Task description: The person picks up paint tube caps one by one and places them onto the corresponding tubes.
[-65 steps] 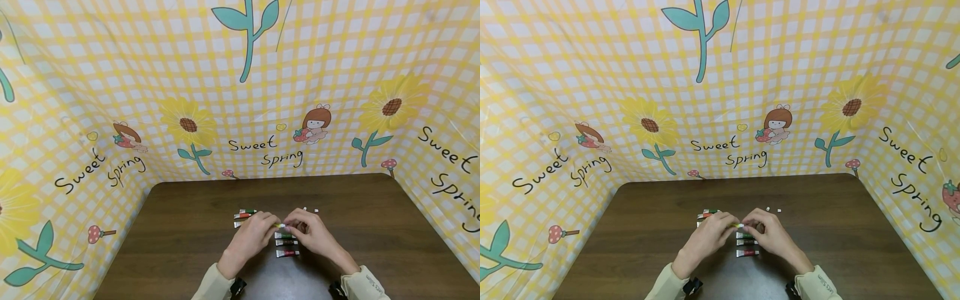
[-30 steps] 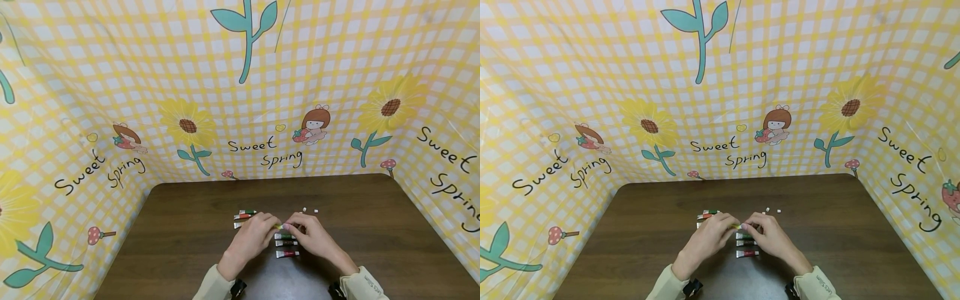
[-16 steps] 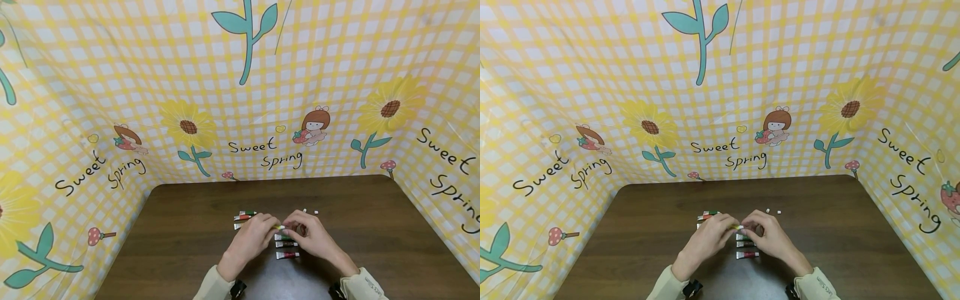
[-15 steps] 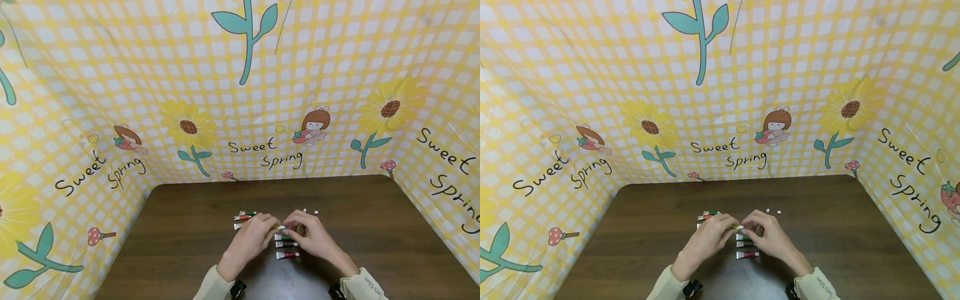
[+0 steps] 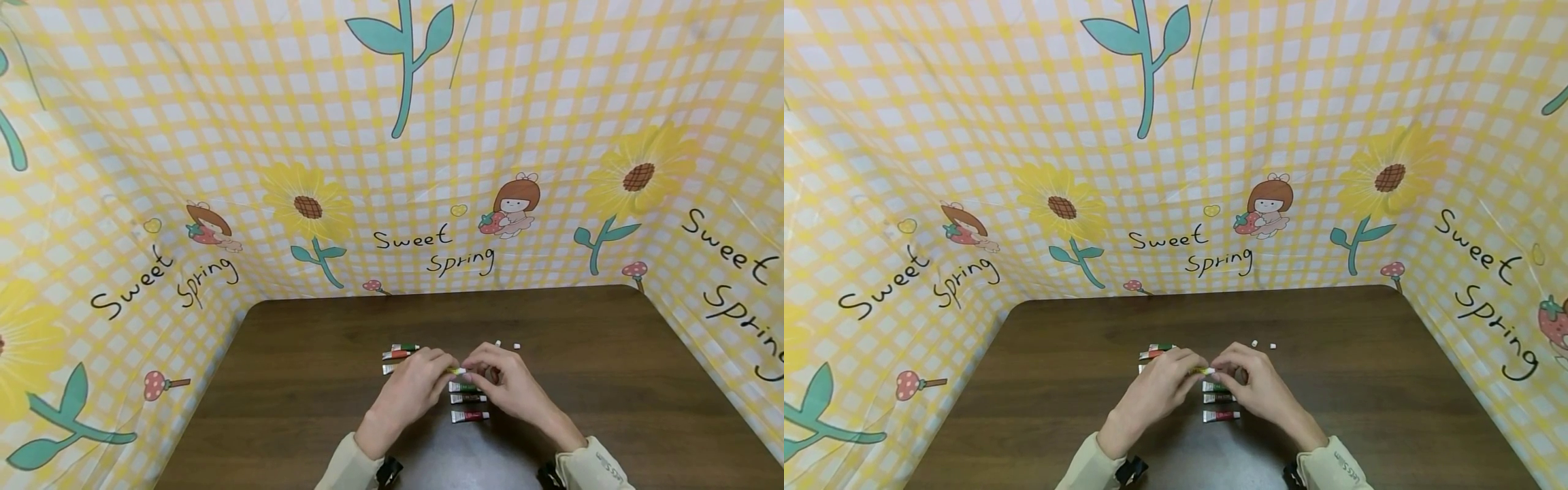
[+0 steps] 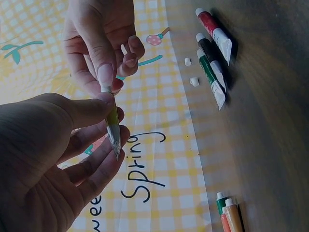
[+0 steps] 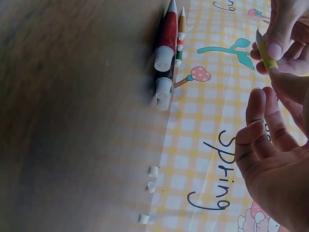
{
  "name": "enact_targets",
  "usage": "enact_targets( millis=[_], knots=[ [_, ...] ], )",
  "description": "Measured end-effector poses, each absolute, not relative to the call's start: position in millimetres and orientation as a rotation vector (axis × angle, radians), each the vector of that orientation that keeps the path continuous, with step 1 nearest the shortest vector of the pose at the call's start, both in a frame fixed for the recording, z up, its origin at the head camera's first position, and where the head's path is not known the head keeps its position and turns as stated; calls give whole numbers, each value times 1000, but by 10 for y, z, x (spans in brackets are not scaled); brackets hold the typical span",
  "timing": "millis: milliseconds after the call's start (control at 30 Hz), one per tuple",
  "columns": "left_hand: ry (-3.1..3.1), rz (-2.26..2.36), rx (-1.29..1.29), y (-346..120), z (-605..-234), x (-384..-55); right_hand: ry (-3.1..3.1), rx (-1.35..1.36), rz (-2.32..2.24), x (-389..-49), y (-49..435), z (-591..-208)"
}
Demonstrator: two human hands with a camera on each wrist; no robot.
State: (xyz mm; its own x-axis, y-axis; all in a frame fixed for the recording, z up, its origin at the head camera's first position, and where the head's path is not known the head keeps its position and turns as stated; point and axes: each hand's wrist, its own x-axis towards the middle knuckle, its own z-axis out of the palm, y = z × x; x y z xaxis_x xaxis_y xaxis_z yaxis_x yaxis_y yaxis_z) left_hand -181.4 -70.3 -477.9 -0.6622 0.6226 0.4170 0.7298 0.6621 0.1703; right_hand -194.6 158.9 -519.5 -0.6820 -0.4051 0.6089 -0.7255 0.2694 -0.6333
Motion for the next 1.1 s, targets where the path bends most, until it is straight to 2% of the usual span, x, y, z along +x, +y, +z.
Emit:
enact_targets(
  millis=[667,1100],
  knots=[
    [-2537,-480,-1083,-691,-4785,-1823,-2253,996,1353,-1925,1576,-5183],
    [-2539,-477,-1072,-674,-4775,-1799,-2285,1002,1144,-1861,1546,-5141]
  ],
)
